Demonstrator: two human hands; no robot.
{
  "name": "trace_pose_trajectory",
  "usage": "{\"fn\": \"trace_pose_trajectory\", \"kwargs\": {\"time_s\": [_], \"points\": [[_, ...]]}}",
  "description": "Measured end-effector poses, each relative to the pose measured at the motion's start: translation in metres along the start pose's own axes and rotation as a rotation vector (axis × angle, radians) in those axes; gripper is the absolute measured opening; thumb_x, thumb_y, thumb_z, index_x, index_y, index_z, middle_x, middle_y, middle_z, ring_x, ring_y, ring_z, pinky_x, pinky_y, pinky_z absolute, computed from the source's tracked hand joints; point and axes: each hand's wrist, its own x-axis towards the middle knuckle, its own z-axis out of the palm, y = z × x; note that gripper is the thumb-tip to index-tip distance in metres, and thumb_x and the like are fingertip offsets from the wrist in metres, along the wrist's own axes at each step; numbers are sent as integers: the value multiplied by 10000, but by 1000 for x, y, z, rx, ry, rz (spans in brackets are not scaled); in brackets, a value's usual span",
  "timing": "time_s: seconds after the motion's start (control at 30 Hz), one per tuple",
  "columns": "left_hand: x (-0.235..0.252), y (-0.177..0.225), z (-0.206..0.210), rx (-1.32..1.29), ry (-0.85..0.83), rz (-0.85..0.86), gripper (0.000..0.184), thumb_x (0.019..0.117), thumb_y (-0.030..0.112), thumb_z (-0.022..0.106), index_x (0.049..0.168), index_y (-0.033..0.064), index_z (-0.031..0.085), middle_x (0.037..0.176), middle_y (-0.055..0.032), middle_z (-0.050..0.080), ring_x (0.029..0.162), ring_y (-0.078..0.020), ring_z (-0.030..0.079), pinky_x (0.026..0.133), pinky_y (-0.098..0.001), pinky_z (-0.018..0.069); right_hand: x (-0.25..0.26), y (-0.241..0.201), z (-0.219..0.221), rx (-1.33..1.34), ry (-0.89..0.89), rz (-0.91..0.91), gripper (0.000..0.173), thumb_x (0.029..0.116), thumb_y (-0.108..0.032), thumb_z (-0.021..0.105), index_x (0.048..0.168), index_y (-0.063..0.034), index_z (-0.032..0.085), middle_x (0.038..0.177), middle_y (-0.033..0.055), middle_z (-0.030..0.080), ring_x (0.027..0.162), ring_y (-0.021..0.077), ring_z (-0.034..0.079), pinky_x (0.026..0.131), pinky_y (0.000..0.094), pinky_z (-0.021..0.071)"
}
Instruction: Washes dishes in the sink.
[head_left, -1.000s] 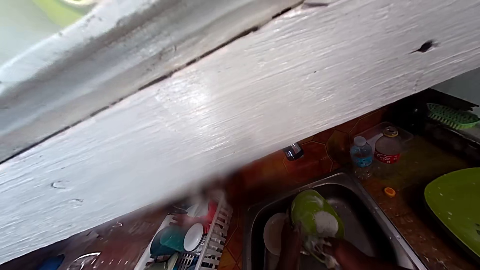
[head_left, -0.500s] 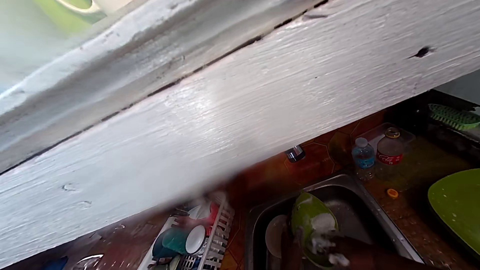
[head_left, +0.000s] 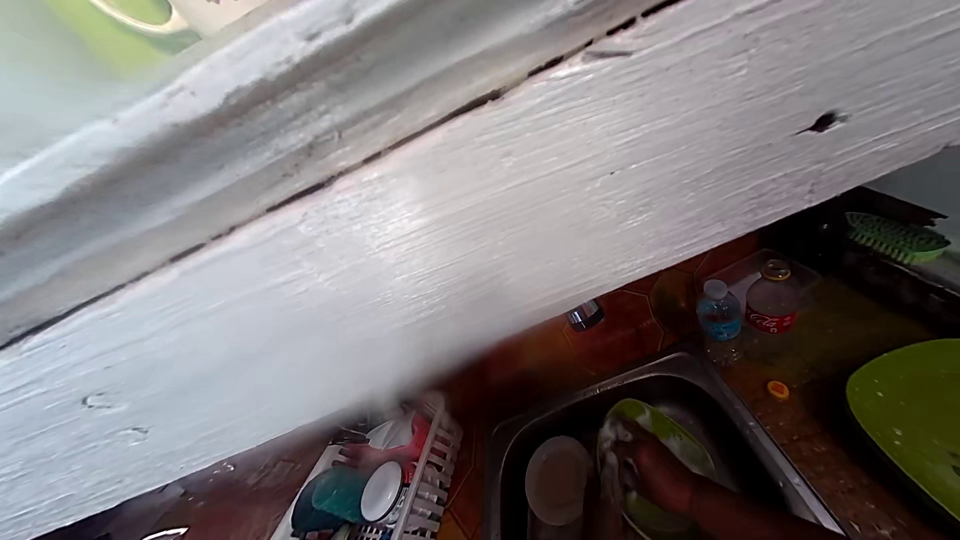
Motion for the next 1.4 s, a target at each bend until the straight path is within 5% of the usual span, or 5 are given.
{"fn": "trace_pose_trajectory", "kwargs": {"time_s": [0.37,0.67,0.9,1.1,1.4], "points": [[6,8,-18,14,120,38,541,1105,326,442,1535,4,381,1461,-274,502,1305,-369,538,1076,-525,449,-27,10,6,47,-338,202,392,826,47,733,1215,54,686,1351,300,588,1263,435,566,1098,552,435],[1,11,-8,6,64,43,492,1094,294,474,1490,6,433,1307,-274,594,1094,-347,639,883,-511,552,-10,9,-5,-209,-283,274,456,912,-15,658,1365,0,611,1526,270,460,1420,437,440,1152,563,394],[9,6,-9,58,103,25,579,1116,343,393,1563,-18,320,1569,-267,389,1452,-375,393,1191,-537,322,-37,-10,-9,114,-511,139,455,999,-323,665,1245,59,647,1264,284,626,1184,416,608,1051,576,449],[5,22,-10,280,-63,-72,698,1100,494,340,1647,139,91,1530,-308,409,1213,-462,608,908,-626,553,-33,-47,-62,-189,-574,114,457,876,-103,763,1305,-8,637,1205,272,666,1139,454,632,962,654,482],[1,15,-24,881,-523,251,479,922,280,765,1262,-42,666,1255,-247,670,1210,-358,632,1093,-506,460,-19,-22,-113,37,-559,96,405,803,-23,828,1169,51,669,1076,232,681,1017,342,644,935,537,489]]}}
